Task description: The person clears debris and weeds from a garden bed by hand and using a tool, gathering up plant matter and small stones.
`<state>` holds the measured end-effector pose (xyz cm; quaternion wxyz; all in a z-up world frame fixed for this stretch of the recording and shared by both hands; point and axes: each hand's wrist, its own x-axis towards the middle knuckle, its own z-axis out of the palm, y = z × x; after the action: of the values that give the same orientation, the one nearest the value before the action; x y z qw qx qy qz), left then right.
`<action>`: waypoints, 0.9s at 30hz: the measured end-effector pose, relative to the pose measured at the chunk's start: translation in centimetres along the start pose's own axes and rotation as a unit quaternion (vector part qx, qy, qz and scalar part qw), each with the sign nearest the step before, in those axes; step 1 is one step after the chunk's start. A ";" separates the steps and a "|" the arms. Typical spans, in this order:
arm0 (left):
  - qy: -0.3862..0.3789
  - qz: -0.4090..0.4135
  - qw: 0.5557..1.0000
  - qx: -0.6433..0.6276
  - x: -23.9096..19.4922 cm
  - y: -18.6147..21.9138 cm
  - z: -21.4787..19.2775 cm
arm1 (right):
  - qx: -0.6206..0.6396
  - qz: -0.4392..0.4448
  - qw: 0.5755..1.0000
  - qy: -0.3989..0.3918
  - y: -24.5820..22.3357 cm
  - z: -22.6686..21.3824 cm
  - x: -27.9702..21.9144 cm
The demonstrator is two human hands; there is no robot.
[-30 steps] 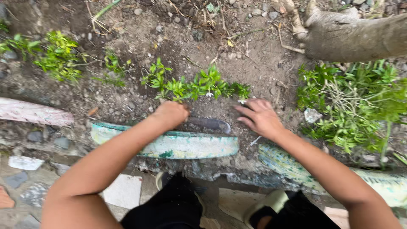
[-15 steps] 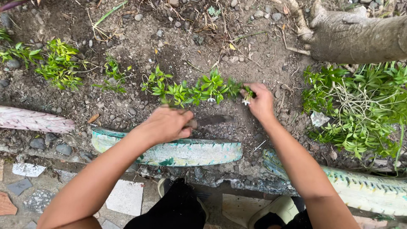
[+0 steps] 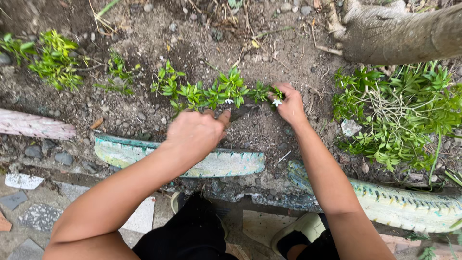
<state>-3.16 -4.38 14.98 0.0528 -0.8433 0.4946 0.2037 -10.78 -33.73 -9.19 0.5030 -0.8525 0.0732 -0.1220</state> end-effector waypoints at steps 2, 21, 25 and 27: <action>-0.048 -0.022 0.998 -0.014 -0.5 0.0 -1.6 | -0.031 0.059 0.998 -0.016 -0.1 0.2 -0.1; 0.201 0.070 0.969 -0.125 0.2 -6.1 -9.3 | -0.180 0.112 0.971 -0.110 -5.1 -1.2 0.3; 0.259 0.103 0.960 -0.010 5.0 -11.4 -11.2 | -0.178 0.111 0.972 -0.106 -5.4 -1.5 0.8; 0.204 0.091 0.975 -0.005 10.0 -12.2 -10.2 | -0.180 0.122 0.969 -0.115 -5.2 -1.7 1.0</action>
<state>14.51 -9.34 18.95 -0.0720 -0.8190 0.5683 0.0340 -10.25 -32.91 -3.67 0.3577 -0.9218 0.1391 0.0549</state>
